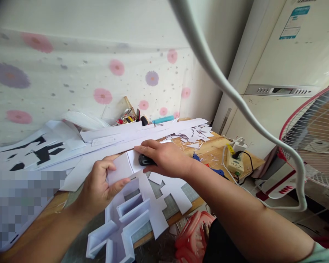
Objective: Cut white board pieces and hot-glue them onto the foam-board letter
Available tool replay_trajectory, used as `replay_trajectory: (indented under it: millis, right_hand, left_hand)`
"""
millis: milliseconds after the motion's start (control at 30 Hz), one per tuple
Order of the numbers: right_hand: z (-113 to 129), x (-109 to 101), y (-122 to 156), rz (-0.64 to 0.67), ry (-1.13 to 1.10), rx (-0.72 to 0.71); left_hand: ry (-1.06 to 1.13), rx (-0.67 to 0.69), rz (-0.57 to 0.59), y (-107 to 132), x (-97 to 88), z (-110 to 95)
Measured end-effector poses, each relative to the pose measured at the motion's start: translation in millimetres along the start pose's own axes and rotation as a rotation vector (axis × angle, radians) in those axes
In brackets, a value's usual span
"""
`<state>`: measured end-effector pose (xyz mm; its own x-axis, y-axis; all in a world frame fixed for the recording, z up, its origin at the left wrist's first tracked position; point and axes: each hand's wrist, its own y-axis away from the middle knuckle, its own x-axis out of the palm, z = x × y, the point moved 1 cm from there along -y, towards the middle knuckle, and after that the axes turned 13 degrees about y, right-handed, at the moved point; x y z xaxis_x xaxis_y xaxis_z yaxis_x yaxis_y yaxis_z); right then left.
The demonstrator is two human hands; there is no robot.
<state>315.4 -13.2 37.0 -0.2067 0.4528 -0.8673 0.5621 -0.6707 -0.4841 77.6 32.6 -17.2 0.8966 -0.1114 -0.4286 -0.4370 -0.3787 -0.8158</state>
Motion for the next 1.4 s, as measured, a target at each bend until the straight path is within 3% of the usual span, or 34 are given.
replay_trajectory:
  millis: [267,400,600,800,967,1033,1133,1300,1400]
  right_hand:
    - [-11.8,-6.0,-8.7,0.159,-0.018,-0.052]
    - [-9.3,-11.1,-11.4,0.216,0.019,-0.057]
    - [-8.3,-13.6,-6.7,0.162,0.006,-0.086]
    - [-15.2,-7.0,-2.6,0.05,-0.001,-0.198]
    - [-15.7,-6.6,-1.7,0.083,-0.033,-0.21]
    - [-15.2,-7.9,-2.8,0.075,-0.052,-0.189]
    - [-11.4,-10.3,-6.5,0.047,-0.099,-0.144]
    - [2.1,-12.5,-14.5,0.021,-0.186,-0.064]
    - [10.0,-15.4,-17.8,-0.015,-0.152,-0.042]
  left_hand:
    - [0.036,-0.226,0.137,-7.2,-8.1,1.4]
    - [0.049,-0.262,0.172,-9.9,-8.7,-1.3]
    - [0.144,-0.258,0.228,-13.0,-12.4,-11.9]
    - [0.252,-0.363,0.331,-11.0,-10.8,-10.2]
    - [0.283,-0.364,0.373,-10.3,-9.0,-11.0]
    - [0.259,-0.357,0.357,-8.8,-7.6,-11.4]
    - [0.187,-0.334,0.242,-5.2,-5.6,-11.9]
    - [0.095,-0.108,0.119,-1.2,-3.9,-14.5]
    - [0.036,-0.066,0.059,-1.2,-4.3,-12.0]
